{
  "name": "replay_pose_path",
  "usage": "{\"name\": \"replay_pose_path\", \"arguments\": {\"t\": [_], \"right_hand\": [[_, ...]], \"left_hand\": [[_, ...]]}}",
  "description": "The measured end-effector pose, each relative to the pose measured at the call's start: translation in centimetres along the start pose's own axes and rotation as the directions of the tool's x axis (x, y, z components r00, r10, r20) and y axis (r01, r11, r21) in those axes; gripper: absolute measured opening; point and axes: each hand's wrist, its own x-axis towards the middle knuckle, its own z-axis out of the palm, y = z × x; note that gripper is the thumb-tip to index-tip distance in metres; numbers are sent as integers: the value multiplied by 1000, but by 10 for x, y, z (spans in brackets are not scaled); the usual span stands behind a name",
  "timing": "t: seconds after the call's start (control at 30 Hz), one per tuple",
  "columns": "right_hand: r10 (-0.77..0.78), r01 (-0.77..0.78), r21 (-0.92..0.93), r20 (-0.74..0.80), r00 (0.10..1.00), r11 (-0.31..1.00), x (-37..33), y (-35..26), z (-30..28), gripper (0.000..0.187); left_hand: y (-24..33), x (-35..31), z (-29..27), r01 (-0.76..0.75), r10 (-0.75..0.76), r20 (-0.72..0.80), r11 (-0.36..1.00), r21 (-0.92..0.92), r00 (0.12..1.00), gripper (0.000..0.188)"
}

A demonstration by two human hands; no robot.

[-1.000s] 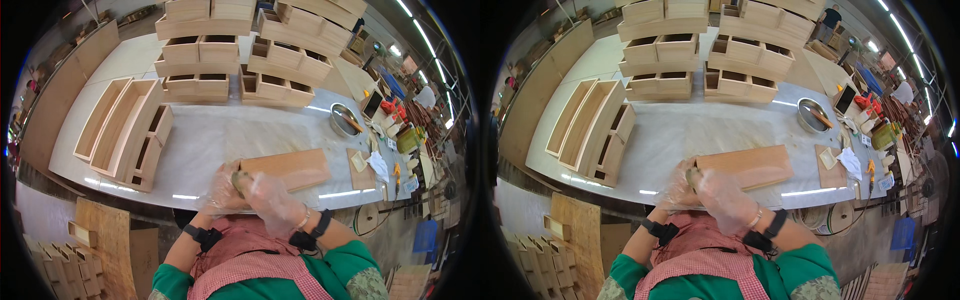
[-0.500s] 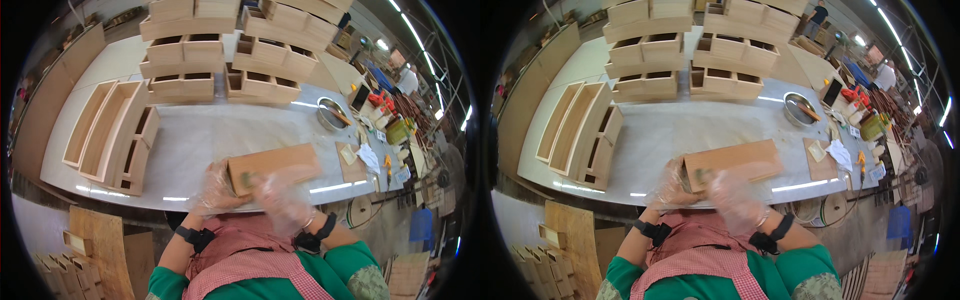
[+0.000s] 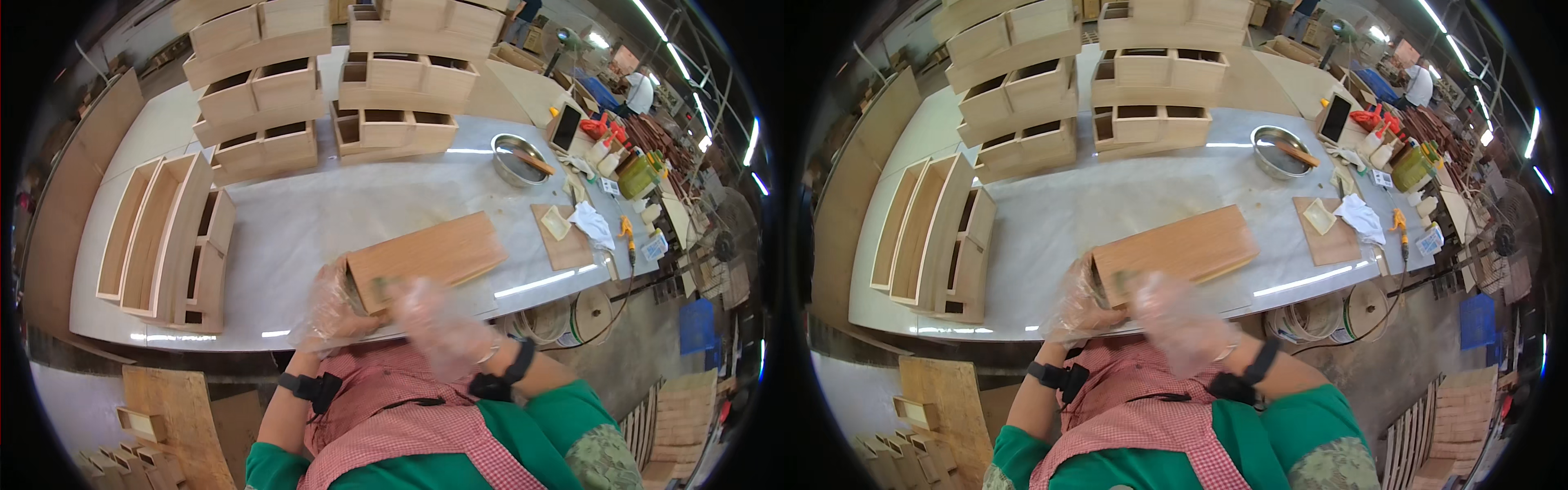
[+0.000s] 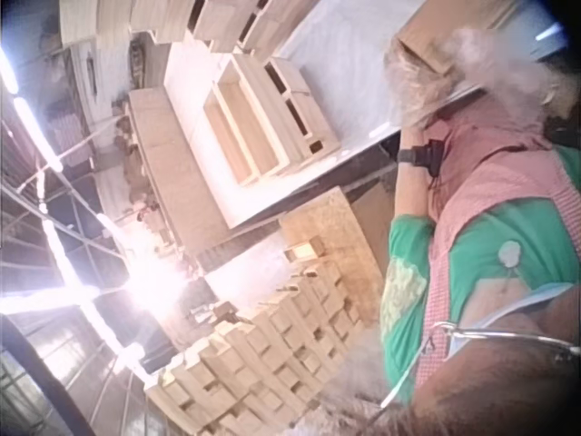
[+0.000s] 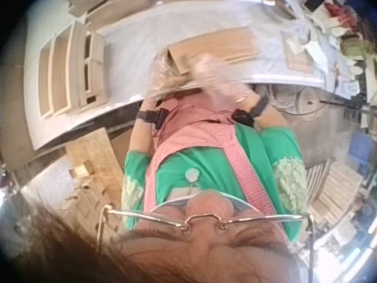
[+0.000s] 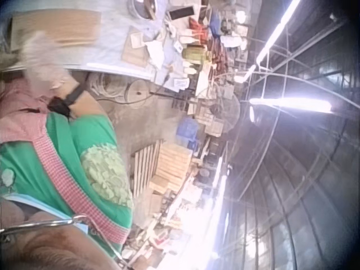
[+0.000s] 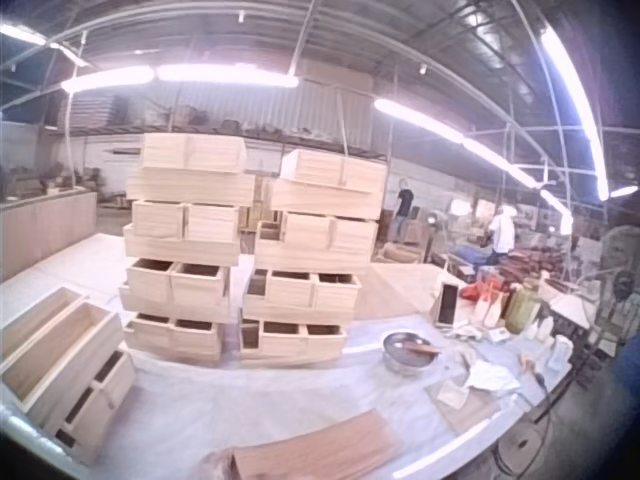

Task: The person dips a cloth into a bowl of liquid and wipes the interior and exterior surfaces of several wooden boxes before stacking them.

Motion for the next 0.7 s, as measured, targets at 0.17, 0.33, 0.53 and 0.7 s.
{"name": "replay_pose_path", "arguments": {"t": [0.17,0.33,0.53,0.7], "right_hand": [[434,-436,-179,-55,899,882,-13,31,-15,27],[30,-31,10,114,993,999,8,-20,11,24],[348,-356,-109,-86,934,928,-53,73,-15,29],[674,-685,-322,-165,720,653,-77,176,-24,31]], "left_hand": [[-4,-2,2,-15,15,-9,999,38,1000,87],[6,0,-2,-90,96,-92,994,61,991,84],[15,7,4,-75,73,-75,997,-27,995,76],[10,8,8,-32,32,-5,983,-183,999,79]]}}
